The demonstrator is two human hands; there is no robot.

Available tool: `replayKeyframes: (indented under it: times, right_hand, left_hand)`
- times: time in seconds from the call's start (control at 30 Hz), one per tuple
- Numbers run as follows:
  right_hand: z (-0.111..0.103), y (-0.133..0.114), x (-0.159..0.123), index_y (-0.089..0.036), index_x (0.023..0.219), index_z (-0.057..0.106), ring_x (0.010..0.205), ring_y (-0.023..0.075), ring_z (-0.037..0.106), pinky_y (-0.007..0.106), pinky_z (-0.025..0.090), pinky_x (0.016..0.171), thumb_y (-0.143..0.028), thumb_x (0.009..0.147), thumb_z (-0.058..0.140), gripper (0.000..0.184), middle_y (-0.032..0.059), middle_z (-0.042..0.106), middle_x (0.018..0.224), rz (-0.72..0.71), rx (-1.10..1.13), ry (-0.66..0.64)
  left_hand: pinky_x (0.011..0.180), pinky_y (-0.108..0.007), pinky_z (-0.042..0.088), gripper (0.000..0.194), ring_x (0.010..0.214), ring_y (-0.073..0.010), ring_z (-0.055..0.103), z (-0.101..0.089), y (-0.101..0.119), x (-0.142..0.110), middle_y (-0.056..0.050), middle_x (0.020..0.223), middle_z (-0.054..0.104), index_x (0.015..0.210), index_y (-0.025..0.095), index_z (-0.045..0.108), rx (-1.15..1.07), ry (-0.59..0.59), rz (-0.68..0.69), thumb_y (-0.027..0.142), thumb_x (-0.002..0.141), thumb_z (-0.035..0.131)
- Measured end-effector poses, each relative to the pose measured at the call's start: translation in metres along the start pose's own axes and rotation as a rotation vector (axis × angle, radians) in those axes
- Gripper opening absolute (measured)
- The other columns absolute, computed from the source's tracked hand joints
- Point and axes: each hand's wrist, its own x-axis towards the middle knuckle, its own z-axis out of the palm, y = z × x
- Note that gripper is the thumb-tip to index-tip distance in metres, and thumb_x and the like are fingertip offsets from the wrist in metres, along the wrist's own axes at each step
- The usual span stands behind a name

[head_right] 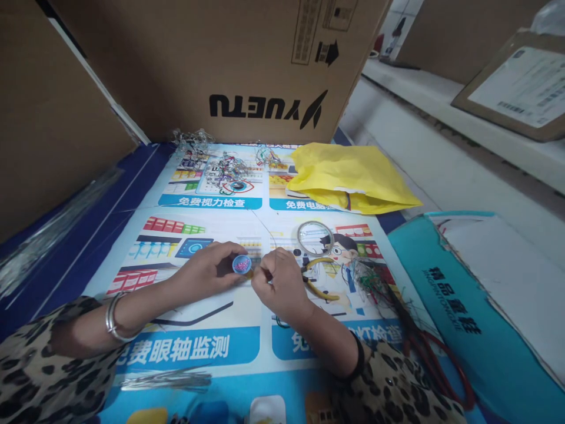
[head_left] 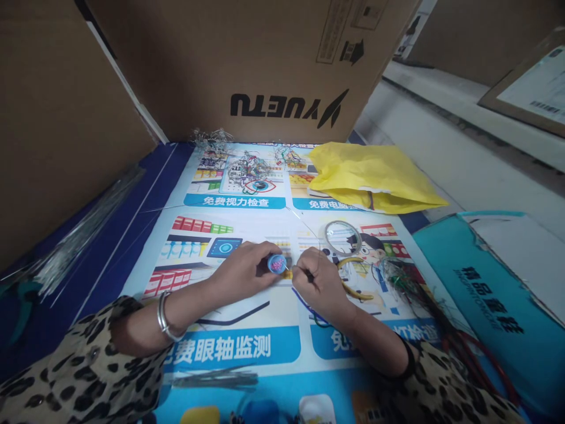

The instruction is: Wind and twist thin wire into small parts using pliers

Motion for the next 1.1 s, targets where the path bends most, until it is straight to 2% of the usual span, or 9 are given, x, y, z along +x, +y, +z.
replayKeyframes:
  times: [0.53,0.77,1.1]
  right_hand:
    - [0.0016,0.0025,-0.0004,-0.022,0.058,0.026,0.057,0.0131,0.038,0.027,0.030,0.056,-0.008,0.067,0.042,0.022,-0.0018,0.038,0.058,-0.013,-0.029,0.001]
    - [0.0021,0.0038,-0.0004,-0.021,0.058,0.026,0.057,0.0133,0.038,0.027,0.030,0.056,-0.008,0.067,0.041,0.021,-0.0012,0.039,0.057,-0.043,-0.047,-0.006]
    - [0.0019,0.0035,-0.0004,-0.021,0.059,0.025,0.057,0.0134,0.037,0.027,0.029,0.056,-0.009,0.069,0.041,0.022,-0.0010,0.039,0.058,-0.037,-0.040,-0.007]
  left_hand:
    - [0.068,-0.031,0.038,0.024,0.070,-0.0173,0.054,-0.0016,0.0019,-0.0005,-0.001,0.078,0.063,0.096,0.021,0.055,0.090,-0.064,0.004,0.031,0.074,0.060]
    - [0.072,-0.033,0.041,0.026,0.077,-0.0181,0.056,-0.0018,0.0022,-0.0010,-0.001,0.085,0.064,0.099,0.020,0.054,0.123,-0.072,0.015,0.027,0.075,0.059]
    - [0.070,-0.032,0.042,0.024,0.074,-0.0173,0.056,-0.0022,0.0024,-0.0012,-0.001,0.080,0.064,0.098,0.020,0.054,0.142,-0.084,0.017,0.026,0.075,0.059]
